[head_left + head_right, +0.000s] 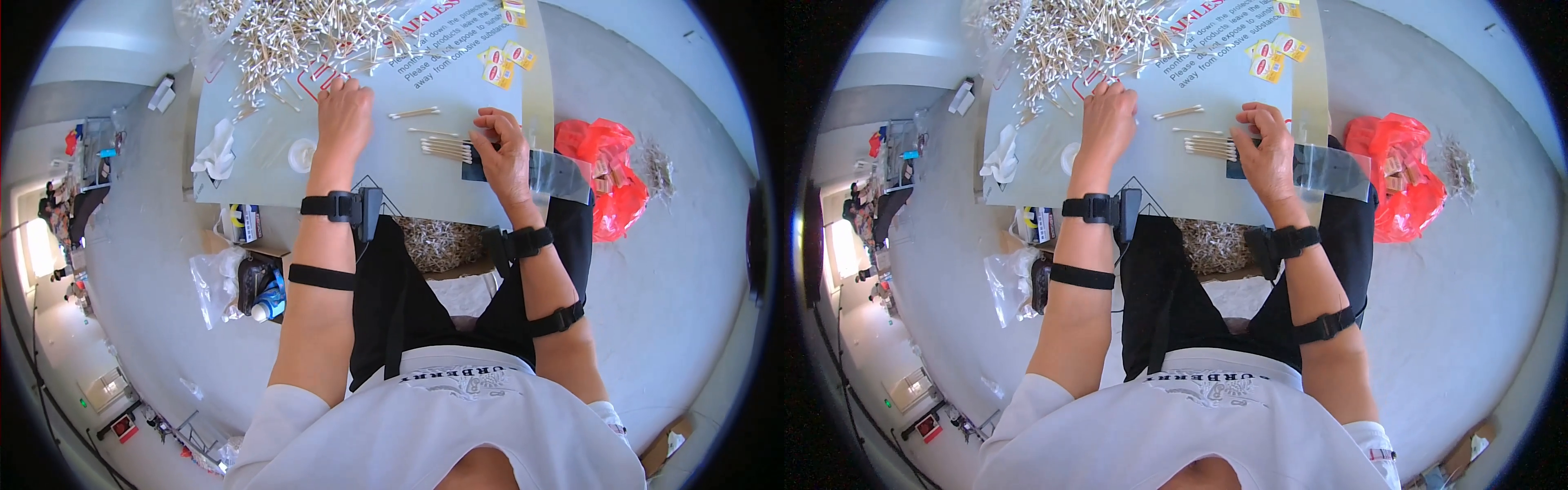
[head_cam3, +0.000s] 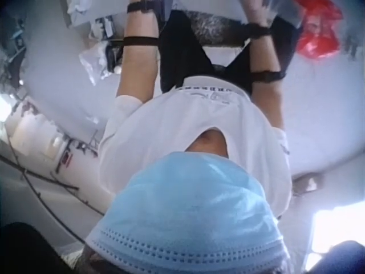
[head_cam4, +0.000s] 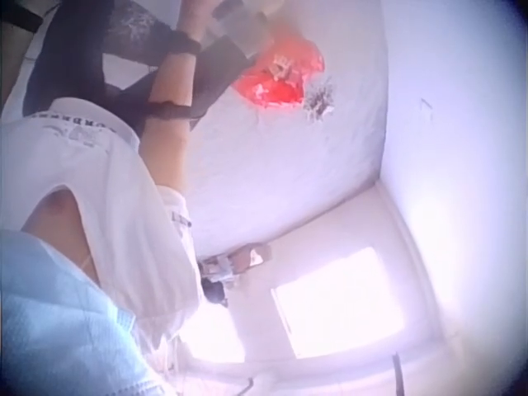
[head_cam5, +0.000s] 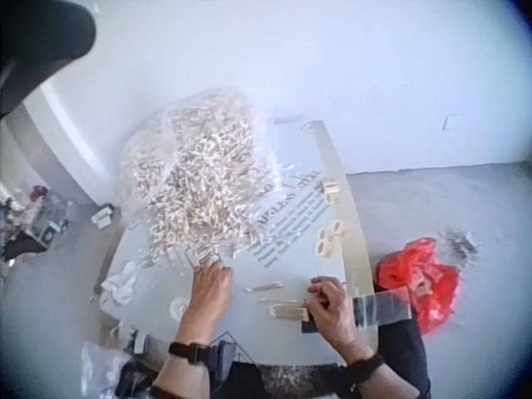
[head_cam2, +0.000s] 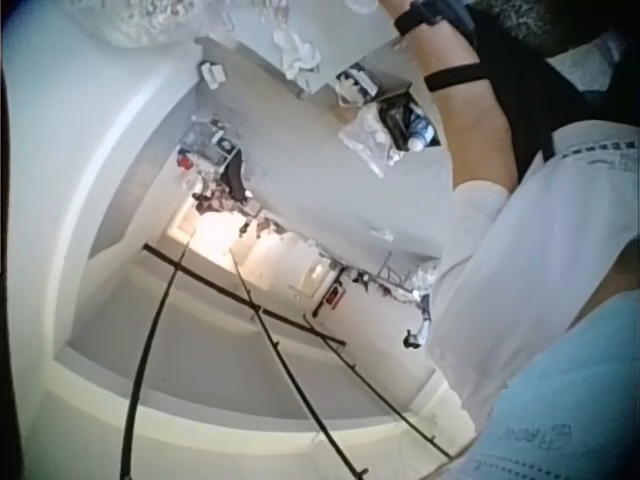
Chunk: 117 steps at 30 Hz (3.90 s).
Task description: Packing cotton swabs into plastic bags and organizing them into bundles for final packaging.
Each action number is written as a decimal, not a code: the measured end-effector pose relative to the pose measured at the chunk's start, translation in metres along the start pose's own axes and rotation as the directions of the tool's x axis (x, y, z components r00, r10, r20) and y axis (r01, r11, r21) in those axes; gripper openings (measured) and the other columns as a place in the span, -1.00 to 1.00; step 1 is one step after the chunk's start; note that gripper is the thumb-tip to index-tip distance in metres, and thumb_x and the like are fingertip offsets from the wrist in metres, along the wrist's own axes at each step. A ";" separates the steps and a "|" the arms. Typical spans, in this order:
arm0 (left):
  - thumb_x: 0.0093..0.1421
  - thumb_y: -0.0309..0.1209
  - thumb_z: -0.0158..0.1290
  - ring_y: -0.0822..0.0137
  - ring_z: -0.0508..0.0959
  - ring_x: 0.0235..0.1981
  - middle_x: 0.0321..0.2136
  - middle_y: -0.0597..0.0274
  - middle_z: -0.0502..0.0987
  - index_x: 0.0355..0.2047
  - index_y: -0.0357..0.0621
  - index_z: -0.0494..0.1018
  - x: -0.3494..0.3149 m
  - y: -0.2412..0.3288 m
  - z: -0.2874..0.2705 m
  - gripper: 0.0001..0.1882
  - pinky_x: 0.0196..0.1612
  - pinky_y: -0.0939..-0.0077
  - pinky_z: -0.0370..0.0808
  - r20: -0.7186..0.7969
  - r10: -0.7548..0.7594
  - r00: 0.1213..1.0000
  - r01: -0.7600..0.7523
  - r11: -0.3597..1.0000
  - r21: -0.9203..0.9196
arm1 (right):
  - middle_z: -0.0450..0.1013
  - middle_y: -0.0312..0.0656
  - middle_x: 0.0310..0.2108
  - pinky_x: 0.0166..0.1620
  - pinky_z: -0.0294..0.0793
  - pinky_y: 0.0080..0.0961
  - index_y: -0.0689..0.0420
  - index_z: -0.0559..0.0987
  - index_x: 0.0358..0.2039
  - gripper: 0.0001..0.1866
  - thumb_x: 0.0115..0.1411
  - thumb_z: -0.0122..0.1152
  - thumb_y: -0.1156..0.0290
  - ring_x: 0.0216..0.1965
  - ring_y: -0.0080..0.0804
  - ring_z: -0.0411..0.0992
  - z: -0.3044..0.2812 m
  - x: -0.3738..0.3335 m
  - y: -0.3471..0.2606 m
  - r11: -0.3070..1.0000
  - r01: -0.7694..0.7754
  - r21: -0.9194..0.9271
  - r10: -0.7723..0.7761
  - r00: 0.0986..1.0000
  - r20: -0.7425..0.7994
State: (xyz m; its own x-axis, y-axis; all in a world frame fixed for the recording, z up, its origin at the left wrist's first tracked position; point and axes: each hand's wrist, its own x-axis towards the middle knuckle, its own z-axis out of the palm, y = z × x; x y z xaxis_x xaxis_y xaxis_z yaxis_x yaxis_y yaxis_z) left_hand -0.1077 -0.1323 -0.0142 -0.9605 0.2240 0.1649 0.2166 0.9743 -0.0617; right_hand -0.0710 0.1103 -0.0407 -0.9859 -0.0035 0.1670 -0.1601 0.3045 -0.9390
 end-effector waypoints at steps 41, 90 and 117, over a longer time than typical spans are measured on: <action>0.23 -0.01 -0.15 0.09 -0.03 0.32 0.29 0.07 0.04 0.23 -0.17 0.10 0.027 0.038 0.054 -0.32 0.30 -0.01 -0.17 -0.121 -0.231 0.966 0.212 0.966 -0.147 | 0.37 -0.12 -0.16 -0.01 0.27 -0.29 0.12 0.52 -0.30 -0.80 0.01 0.18 0.42 -0.01 -0.13 0.27 0.043 0.136 0.012 0.650 0.319 -0.689 -0.183 0.947 0.266; -0.03 -0.54 0.07 0.19 0.40 -0.25 -0.40 0.29 0.40 -0.49 -0.09 0.46 -0.012 0.092 0.012 -0.93 -0.19 0.22 0.26 -0.218 -0.051 0.975 -0.050 0.900 -0.432 | 0.39 -0.08 -0.09 -0.10 0.41 -0.54 0.29 0.44 -0.24 -0.83 0.12 0.09 0.64 -0.20 -0.37 0.40 0.015 -0.041 0.000 0.986 0.012 0.169 0.036 0.960 -0.278; 0.32 -0.32 -0.19 0.28 0.32 0.09 0.06 0.02 0.36 0.07 -0.33 0.29 -0.018 0.130 0.031 -0.59 0.18 0.41 0.18 -0.020 -0.458 0.889 0.027 0.096 -0.995 | 0.39 -0.02 0.01 0.08 0.28 -0.47 0.30 0.42 -0.01 -0.68 0.28 -0.04 0.42 0.04 -0.33 0.34 0.023 0.003 0.020 0.839 -0.067 0.540 0.209 0.956 -0.206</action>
State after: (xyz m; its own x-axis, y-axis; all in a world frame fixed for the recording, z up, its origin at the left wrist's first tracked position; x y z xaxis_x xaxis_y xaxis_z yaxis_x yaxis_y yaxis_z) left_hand -0.0673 -0.0106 -0.0555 -0.9493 -0.2468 0.1946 0.1687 0.1225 0.9780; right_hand -0.0786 0.0947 -0.0662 -0.9662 0.2567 0.0256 -0.0942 -0.2588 -0.9613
